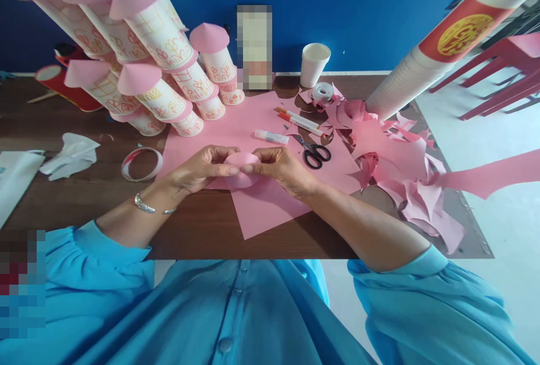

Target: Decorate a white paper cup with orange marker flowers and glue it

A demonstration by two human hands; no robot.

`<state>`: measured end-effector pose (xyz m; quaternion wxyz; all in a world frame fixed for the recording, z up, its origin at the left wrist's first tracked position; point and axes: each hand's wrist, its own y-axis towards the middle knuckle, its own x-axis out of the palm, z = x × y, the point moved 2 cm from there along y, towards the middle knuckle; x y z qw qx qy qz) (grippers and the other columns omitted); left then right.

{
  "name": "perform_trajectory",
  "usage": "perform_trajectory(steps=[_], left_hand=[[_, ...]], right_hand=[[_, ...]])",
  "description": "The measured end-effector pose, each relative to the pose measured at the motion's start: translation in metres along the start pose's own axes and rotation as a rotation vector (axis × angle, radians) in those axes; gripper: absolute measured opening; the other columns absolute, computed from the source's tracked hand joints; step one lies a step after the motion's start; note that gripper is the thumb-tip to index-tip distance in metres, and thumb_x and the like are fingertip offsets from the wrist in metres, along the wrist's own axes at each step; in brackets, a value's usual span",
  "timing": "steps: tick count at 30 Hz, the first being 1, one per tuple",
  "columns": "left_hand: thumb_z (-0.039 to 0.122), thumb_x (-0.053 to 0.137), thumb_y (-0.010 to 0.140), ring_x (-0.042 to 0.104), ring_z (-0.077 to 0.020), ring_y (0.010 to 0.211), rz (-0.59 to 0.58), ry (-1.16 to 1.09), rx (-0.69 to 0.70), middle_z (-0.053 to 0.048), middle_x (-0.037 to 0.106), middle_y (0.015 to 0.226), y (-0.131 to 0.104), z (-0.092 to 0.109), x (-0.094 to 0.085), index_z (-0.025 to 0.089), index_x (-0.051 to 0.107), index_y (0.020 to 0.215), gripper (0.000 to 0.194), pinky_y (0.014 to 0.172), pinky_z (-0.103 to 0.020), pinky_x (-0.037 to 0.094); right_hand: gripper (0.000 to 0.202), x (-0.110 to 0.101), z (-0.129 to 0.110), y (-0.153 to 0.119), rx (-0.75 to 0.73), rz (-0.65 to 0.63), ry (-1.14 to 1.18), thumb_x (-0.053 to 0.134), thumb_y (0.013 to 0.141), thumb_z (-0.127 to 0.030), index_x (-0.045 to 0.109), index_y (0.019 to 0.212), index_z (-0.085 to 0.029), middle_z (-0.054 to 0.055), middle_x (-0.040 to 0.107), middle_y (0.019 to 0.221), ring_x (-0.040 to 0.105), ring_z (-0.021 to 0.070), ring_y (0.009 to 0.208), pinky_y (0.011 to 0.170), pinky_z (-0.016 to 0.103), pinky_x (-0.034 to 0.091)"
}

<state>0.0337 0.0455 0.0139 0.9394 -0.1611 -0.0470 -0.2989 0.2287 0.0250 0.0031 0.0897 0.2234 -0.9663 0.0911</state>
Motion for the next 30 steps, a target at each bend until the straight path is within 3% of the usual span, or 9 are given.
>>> perform_trajectory(steps=[4, 7, 12, 20, 25, 30], left_hand=[[0.032, 0.093, 0.061, 0.058, -0.0106, 0.064, 0.046, -0.028, -0.006, 0.004, 0.061, 0.065, 0.0006, -0.002, -0.0019, 0.016, 0.069, 0.072, 0.03, 0.066, -0.026, 0.048], [0.031, 0.093, 0.06, 0.057, -0.0108, 0.061, 0.062, -0.01, 0.002, 0.005, 0.058, 0.062, 0.0003, -0.0024, -0.003, 0.016, 0.069, 0.072, 0.03, 0.063, -0.026, 0.047], [0.034, 0.093, 0.061, 0.058, -0.0113, 0.062, 0.014, -0.011, -0.003, 0.004, 0.059, 0.064, -0.0006, 0.0, -0.0017, 0.016, 0.067, 0.069, 0.033, 0.063, -0.026, 0.049], [0.033, 0.092, 0.063, 0.062, -0.0122, 0.068, 0.006, -0.049, -0.006, 0.001, 0.067, 0.071, 0.0015, -0.0012, -0.0045, 0.015, 0.071, 0.073, 0.03, 0.071, -0.027, 0.05], [0.032, 0.092, 0.063, 0.062, -0.011, 0.069, -0.006, -0.075, 0.001, 0.002, 0.068, 0.071, 0.0017, -0.0025, -0.0051, 0.014, 0.071, 0.073, 0.029, 0.071, -0.025, 0.049], [0.031, 0.094, 0.062, 0.06, -0.0098, 0.066, -0.019, -0.093, 0.006, 0.002, 0.068, 0.07, 0.0023, -0.0025, -0.0046, 0.015, 0.072, 0.073, 0.029, 0.067, -0.024, 0.046]], right_hand=[[0.044, -0.0015, -0.0007, -0.0002, 0.028, 0.033, 0.036, 0.083, 0.077, -0.06, 0.067, 0.069, -0.019, -0.003, 0.057, 0.068, 0.047, 0.0118, 0.068, 0.066, 0.026, 0.042], [0.044, -0.0012, -0.0006, 0.0012, 0.011, 0.037, 0.041, 0.086, 0.075, -0.056, 0.065, 0.066, -0.019, -0.004, 0.053, 0.066, 0.043, 0.0107, 0.067, 0.065, 0.025, 0.039], [0.04, 0.0001, 0.0002, 0.0027, -0.04, 0.038, 0.009, 0.09, 0.073, -0.05, 0.067, 0.067, -0.018, -0.004, 0.056, 0.069, 0.046, 0.0102, 0.069, 0.068, 0.026, 0.04], [0.046, -0.0023, -0.0045, 0.0007, -0.032, 0.095, 0.093, 0.079, 0.08, -0.066, 0.075, 0.078, -0.019, 0.002, 0.068, 0.078, 0.059, 0.015, 0.075, 0.073, 0.03, 0.048], [0.04, -0.0052, -0.0043, 0.0031, -0.053, 0.136, 0.038, 0.091, 0.07, -0.055, 0.074, 0.069, -0.019, -0.001, 0.064, 0.073, 0.051, 0.012, 0.07, 0.071, 0.029, 0.043], [0.038, -0.0057, -0.0053, 0.0033, -0.155, 0.138, -0.024, 0.09, 0.074, -0.051, 0.073, 0.065, -0.019, 0.0, 0.061, 0.071, 0.052, 0.0133, 0.075, 0.076, 0.03, 0.042]])
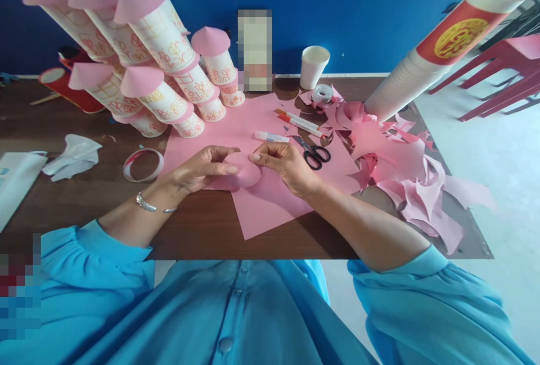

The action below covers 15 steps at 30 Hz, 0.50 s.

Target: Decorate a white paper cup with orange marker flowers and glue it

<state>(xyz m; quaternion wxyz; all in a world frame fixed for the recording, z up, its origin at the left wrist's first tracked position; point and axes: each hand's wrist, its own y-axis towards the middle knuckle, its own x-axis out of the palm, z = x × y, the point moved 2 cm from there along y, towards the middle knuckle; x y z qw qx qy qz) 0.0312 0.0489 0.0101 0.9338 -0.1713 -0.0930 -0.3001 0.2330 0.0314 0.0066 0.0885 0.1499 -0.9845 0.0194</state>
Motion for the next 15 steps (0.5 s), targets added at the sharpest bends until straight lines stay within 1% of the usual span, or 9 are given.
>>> perform_trajectory(steps=[2, 5, 7, 10, 12, 15], left_hand=[[0.031, 0.094, 0.063, 0.061, -0.0105, 0.067, 0.0, -0.01, -0.004, 0.002, 0.069, 0.071, 0.0001, -0.0001, -0.0002, 0.015, 0.074, 0.074, 0.028, 0.068, -0.024, 0.047], [0.031, 0.094, 0.063, 0.063, -0.0119, 0.071, 0.004, -0.039, -0.022, 0.0, 0.073, 0.077, -0.0002, -0.0011, -0.0013, 0.014, 0.077, 0.081, 0.029, 0.072, -0.025, 0.05], [0.031, 0.094, 0.062, 0.064, -0.0125, 0.072, 0.005, -0.056, -0.049, -0.001, 0.073, 0.079, -0.0008, -0.0023, -0.0024, 0.014, 0.078, 0.084, 0.032, 0.07, -0.025, 0.05], [0.033, 0.094, 0.063, 0.063, -0.013, 0.069, 0.009, -0.054, -0.078, -0.001, 0.072, 0.077, -0.0014, -0.0038, -0.0039, 0.014, 0.078, 0.086, 0.033, 0.066, -0.025, 0.049], [0.032, 0.093, 0.064, 0.063, -0.0133, 0.07, 0.012, -0.053, -0.062, -0.001, 0.072, 0.078, -0.0011, -0.0037, -0.0042, 0.014, 0.078, 0.086, 0.033, 0.068, -0.026, 0.05], [0.031, 0.093, 0.063, 0.063, -0.013, 0.072, 0.012, -0.054, -0.019, -0.001, 0.072, 0.077, -0.0001, -0.0021, -0.003, 0.013, 0.077, 0.081, 0.029, 0.071, -0.026, 0.05]], right_hand=[[0.038, 0.0001, 0.0007, -0.0004, 0.015, -0.014, 0.02, 0.089, 0.076, -0.052, 0.073, 0.066, -0.019, -0.001, 0.061, 0.071, 0.053, 0.0128, 0.073, 0.075, 0.03, 0.043], [0.042, 0.0005, 0.0037, -0.0006, 0.091, -0.029, 0.117, 0.083, 0.08, -0.059, 0.074, 0.07, -0.019, 0.001, 0.066, 0.074, 0.055, 0.0122, 0.07, 0.072, 0.03, 0.046], [0.047, 0.0005, 0.0053, 0.0, 0.111, -0.004, 0.155, 0.079, 0.082, -0.064, 0.074, 0.074, -0.019, 0.002, 0.069, 0.078, 0.059, 0.0134, 0.071, 0.071, 0.03, 0.048], [0.051, -0.0001, 0.0068, 0.0014, 0.119, 0.044, 0.166, 0.078, 0.079, -0.07, 0.075, 0.081, -0.019, 0.003, 0.071, 0.079, 0.063, 0.0155, 0.075, 0.071, 0.029, 0.05], [0.054, -0.0004, 0.0068, 0.0019, 0.126, 0.056, 0.166, 0.078, 0.078, -0.072, 0.075, 0.083, -0.019, 0.003, 0.071, 0.079, 0.063, 0.0158, 0.076, 0.07, 0.029, 0.051], [0.052, -0.0003, 0.0053, 0.0012, 0.124, 0.028, 0.134, 0.079, 0.078, -0.07, 0.074, 0.08, -0.019, 0.003, 0.07, 0.079, 0.061, 0.0149, 0.074, 0.068, 0.029, 0.049]])
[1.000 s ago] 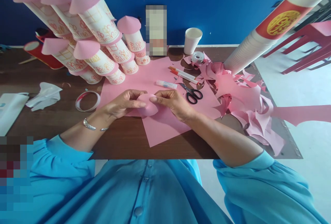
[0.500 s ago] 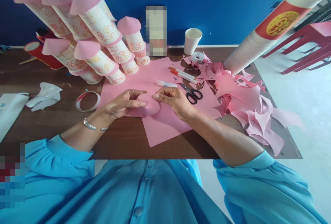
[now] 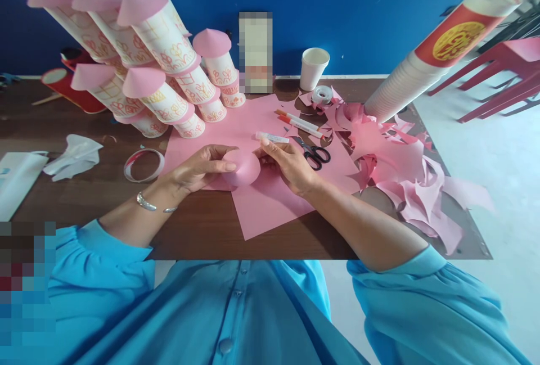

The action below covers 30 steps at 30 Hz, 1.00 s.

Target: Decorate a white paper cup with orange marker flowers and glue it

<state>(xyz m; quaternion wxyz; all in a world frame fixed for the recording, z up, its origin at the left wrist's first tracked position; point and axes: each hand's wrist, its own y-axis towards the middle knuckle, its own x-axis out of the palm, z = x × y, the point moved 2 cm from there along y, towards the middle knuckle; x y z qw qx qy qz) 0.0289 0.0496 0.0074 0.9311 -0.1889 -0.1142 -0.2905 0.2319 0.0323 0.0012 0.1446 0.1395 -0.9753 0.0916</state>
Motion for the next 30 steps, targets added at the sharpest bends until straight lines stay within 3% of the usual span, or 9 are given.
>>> perform_trajectory(steps=[8, 17, 23, 30], left_hand=[[0.034, 0.094, 0.062, 0.063, -0.0136, 0.073, 0.037, -0.004, 0.009, -0.003, 0.074, 0.079, 0.001, 0.001, 0.002, 0.013, 0.078, 0.084, 0.034, 0.072, -0.026, 0.05], [0.035, 0.093, 0.064, 0.06, -0.011, 0.067, 0.023, 0.197, -0.005, 0.001, 0.067, 0.07, -0.002, 0.005, 0.006, 0.013, 0.071, 0.076, 0.034, 0.066, -0.024, 0.047], [0.031, 0.09, 0.064, 0.066, -0.0159, 0.076, 0.003, 0.314, -0.004, -0.005, 0.075, 0.077, -0.003, 0.008, 0.009, 0.012, 0.073, 0.072, 0.027, 0.075, -0.028, 0.052], [0.034, 0.092, 0.061, 0.06, -0.0135, 0.063, 0.037, 0.317, 0.003, 0.001, 0.066, 0.066, -0.004, 0.008, 0.008, 0.014, 0.068, 0.07, 0.032, 0.062, -0.026, 0.046]], right_hand=[[0.04, 0.0, 0.002, -0.001, 0.013, -0.033, -0.06, 0.089, 0.071, -0.054, 0.072, 0.072, -0.017, -0.001, 0.061, 0.069, 0.049, 0.0117, 0.067, 0.065, 0.028, 0.04], [0.046, 0.008, -0.006, -0.005, -0.075, -0.029, -0.246, 0.086, 0.072, -0.058, 0.067, 0.063, -0.017, 0.0, 0.059, 0.07, 0.045, 0.0117, 0.069, 0.064, 0.029, 0.036], [0.049, 0.008, -0.007, -0.007, -0.106, -0.033, -0.338, 0.082, 0.075, -0.062, 0.066, 0.065, -0.017, 0.0, 0.058, 0.073, 0.045, 0.0124, 0.07, 0.063, 0.029, 0.034], [0.05, 0.011, -0.009, -0.008, -0.145, -0.056, -0.368, 0.078, 0.079, -0.063, 0.064, 0.064, -0.018, 0.001, 0.06, 0.074, 0.046, 0.0133, 0.07, 0.066, 0.03, 0.037]])
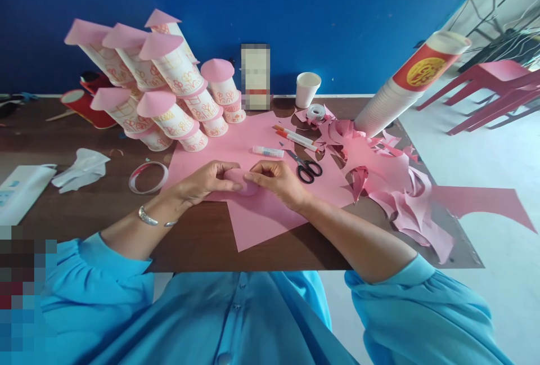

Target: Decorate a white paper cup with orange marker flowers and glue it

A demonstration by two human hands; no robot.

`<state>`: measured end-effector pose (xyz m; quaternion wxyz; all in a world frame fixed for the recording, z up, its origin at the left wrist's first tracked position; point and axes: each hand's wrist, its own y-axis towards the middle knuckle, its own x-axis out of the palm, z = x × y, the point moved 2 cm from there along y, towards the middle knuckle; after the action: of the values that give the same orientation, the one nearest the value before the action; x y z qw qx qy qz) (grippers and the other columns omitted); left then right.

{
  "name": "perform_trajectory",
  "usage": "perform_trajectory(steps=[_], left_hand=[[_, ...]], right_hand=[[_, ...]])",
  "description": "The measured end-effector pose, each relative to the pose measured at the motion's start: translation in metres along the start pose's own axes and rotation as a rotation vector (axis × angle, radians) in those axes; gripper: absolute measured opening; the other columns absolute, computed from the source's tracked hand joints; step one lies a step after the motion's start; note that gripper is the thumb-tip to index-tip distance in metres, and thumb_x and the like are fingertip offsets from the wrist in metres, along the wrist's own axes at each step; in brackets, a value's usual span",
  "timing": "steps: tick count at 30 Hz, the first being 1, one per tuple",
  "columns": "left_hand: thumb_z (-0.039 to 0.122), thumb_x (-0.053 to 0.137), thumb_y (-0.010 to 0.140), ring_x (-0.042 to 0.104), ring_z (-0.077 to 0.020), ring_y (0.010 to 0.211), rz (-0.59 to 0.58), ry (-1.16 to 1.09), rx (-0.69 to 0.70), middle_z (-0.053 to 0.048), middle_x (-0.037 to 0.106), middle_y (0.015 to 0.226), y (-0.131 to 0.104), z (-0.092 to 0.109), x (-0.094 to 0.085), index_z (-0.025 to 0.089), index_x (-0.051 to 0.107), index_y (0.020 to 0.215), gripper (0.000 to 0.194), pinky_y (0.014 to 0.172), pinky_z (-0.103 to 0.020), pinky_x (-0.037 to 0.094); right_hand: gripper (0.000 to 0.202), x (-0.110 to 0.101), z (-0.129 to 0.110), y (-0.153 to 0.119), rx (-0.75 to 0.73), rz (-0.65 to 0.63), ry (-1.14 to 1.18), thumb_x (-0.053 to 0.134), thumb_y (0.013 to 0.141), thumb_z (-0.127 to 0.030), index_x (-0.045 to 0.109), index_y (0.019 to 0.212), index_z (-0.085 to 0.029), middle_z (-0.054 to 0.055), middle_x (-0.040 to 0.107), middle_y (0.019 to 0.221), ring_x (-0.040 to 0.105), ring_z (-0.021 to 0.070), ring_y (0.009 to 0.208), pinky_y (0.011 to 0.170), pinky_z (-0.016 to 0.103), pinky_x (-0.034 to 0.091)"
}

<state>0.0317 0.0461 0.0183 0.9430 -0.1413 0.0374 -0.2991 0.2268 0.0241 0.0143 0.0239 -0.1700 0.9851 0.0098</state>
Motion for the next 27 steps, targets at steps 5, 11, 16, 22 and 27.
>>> perform_trajectory(steps=[5, 11, 16, 22, 27], left_hand=[[0.04, 0.092, 0.063, 0.058, -0.0121, 0.065, -0.003, -0.1, -0.047, 0.0, 0.066, 0.069, 0.001, -0.0025, -0.0008, 0.013, 0.07, 0.073, 0.036, 0.065, -0.026, 0.046], [0.04, 0.092, 0.063, 0.054, -0.0102, 0.064, 0.02, -0.153, -0.037, 0.002, 0.061, 0.067, 0.0021, -0.0058, -0.0026, 0.013, 0.068, 0.072, 0.037, 0.064, -0.025, 0.042], [0.037, 0.09, 0.064, 0.056, -0.0114, 0.068, 0.013, -0.169, -0.045, 0.0, 0.064, 0.071, 0.0013, -0.0044, -0.0017, 0.012, 0.067, 0.071, 0.035, 0.069, -0.026, 0.045], [0.038, 0.092, 0.064, 0.053, -0.0096, 0.063, -0.015, -0.158, -0.012, 0.004, 0.058, 0.064, 0.0022, -0.0057, -0.0014, 0.014, 0.064, 0.068, 0.036, 0.064, -0.024, 0.042], [0.041, 0.088, 0.07, 0.053, -0.0099, 0.063, -0.005, -0.196, -0.021, 0.002, 0.061, 0.067, 0.0013, -0.0058, -0.0022, 0.014, 0.066, 0.071, 0.035, 0.063, -0.024, 0.042]], right_hand=[[0.051, 0.0001, -0.0005, 0.0013, 0.025, 0.006, 0.018, 0.078, 0.079, -0.064, 0.062, 0.062, -0.019, -0.001, 0.055, 0.069, 0.043, 0.0122, 0.067, 0.065, 0.03, 0.035], [0.049, -0.0003, -0.002, 0.0003, 0.047, 0.007, 0.043, 0.079, 0.079, -0.062, 0.063, 0.063, -0.018, -0.001, 0.052, 0.068, 0.04, 0.0119, 0.067, 0.065, 0.03, 0.032], [0.055, -0.0004, -0.0008, -0.0008, 0.028, 0.005, 0.054, 0.07, 0.086, -0.064, 0.054, 0.059, -0.019, -0.004, 0.039, 0.063, 0.032, 0.0111, 0.064, 0.063, 0.03, 0.027], [0.046, -0.0005, 0.0003, 0.0021, 0.017, 0.021, 0.077, 0.08, 0.076, -0.06, 0.065, 0.063, -0.019, 0.001, 0.058, 0.074, 0.047, 0.0146, 0.073, 0.068, 0.031, 0.037], [0.049, -0.0016, 0.0049, 0.0016, 0.061, 0.024, 0.121, 0.079, 0.08, -0.062, 0.063, 0.062, -0.019, -0.001, 0.055, 0.067, 0.046, 0.0134, 0.068, 0.067, 0.03, 0.041]])
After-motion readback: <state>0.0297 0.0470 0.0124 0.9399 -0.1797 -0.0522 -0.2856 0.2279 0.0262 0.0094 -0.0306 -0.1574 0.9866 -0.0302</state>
